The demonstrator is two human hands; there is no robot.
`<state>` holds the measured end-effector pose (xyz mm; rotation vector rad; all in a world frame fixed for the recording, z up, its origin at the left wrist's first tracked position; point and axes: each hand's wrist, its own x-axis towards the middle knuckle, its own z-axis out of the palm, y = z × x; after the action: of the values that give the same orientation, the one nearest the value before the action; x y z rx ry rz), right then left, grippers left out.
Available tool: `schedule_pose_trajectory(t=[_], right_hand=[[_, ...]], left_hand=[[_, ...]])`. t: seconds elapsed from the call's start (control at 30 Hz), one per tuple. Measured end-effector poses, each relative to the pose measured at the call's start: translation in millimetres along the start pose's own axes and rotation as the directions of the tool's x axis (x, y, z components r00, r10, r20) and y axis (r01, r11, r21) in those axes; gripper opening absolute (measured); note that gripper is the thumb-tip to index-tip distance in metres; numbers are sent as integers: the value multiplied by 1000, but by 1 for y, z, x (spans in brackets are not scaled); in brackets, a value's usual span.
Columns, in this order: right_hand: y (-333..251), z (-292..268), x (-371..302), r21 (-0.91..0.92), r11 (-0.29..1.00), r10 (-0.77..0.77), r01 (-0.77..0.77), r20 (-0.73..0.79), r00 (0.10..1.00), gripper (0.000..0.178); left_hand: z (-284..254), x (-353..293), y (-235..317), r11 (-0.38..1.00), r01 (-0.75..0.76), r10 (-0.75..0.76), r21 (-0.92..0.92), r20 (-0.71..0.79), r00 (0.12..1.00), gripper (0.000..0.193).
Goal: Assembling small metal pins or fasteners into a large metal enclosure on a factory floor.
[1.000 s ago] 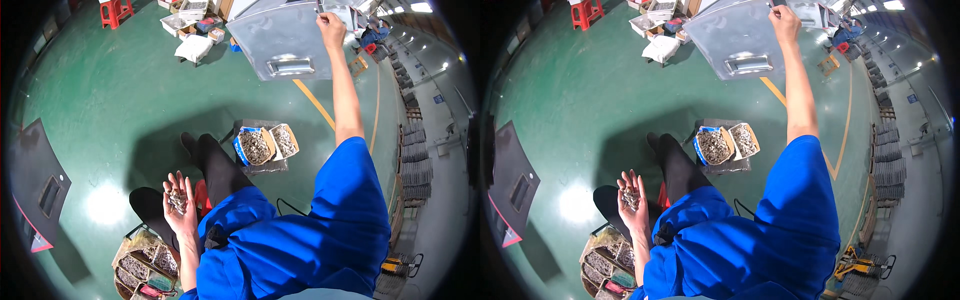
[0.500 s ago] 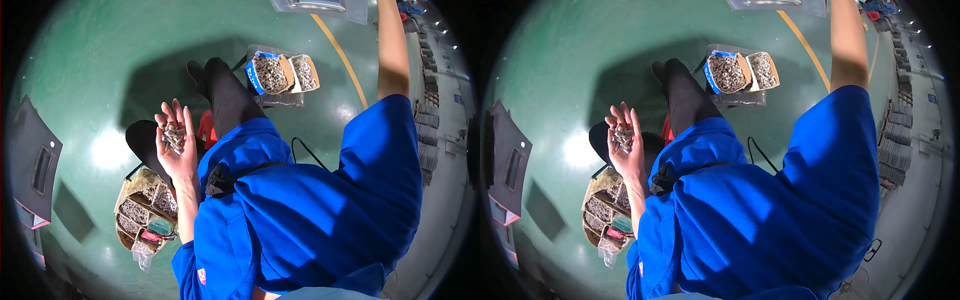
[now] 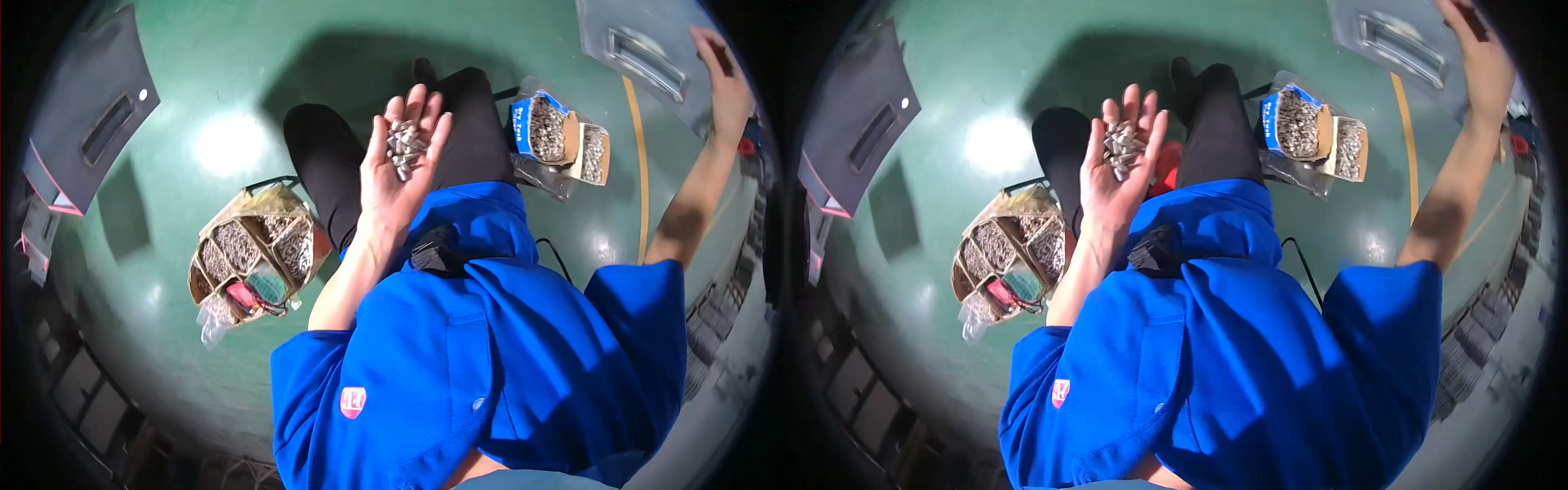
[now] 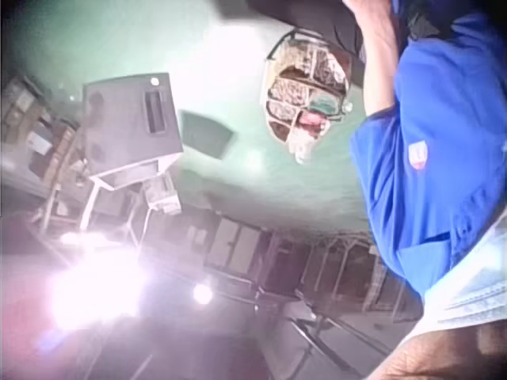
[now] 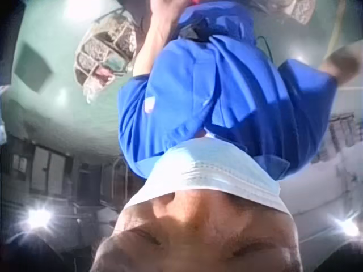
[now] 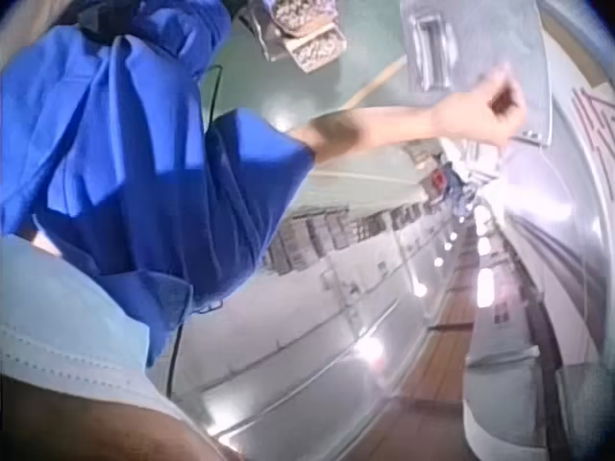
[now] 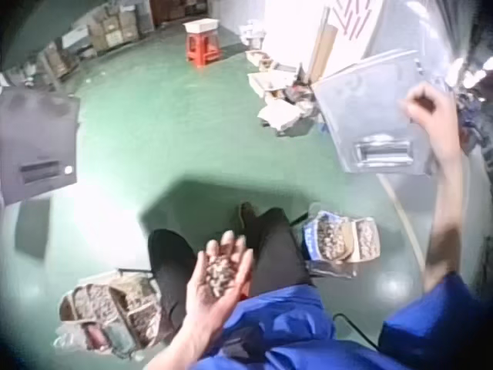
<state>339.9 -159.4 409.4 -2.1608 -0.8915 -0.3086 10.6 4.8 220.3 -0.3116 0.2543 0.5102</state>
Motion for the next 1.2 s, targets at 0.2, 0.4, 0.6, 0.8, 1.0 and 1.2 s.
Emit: schedule_pose_trajectory(t=[0.2, 0.4, 0.6, 0.8, 1.0, 1.2], right_hand=[[-115, 123, -121, 558, 816, -499, 148, 553, 668, 10], [-148, 178, -169, 470, 637, -758, 611, 528, 384, 24], [-173, 217, -185, 507, 427, -858, 749, 490, 158, 13], [-206, 242, -199, 639, 358, -907, 681, 411, 92, 18], [-230, 258, -222, 702, 492, -843, 515, 532, 79, 13], [-235, 272, -250, 690, 599, -742, 407, 669, -43, 11]], left_hand=[[10, -7, 1, 999, -13, 10, 40, 78, 997, 42], [2, -8, 10, 992, -92, 74, 89, 193, 978, 44], [-22, -23, 32, 988, -112, 121, -107, 76, 990, 36], [-25, -50, 56, 968, -228, 234, -105, 40, 972, 32], [-66, -54, 79, 950, -307, 311, 53, -121, 943, 25], [-140, -37, 82, 972, -228, 224, -49, -85, 971, 22]])
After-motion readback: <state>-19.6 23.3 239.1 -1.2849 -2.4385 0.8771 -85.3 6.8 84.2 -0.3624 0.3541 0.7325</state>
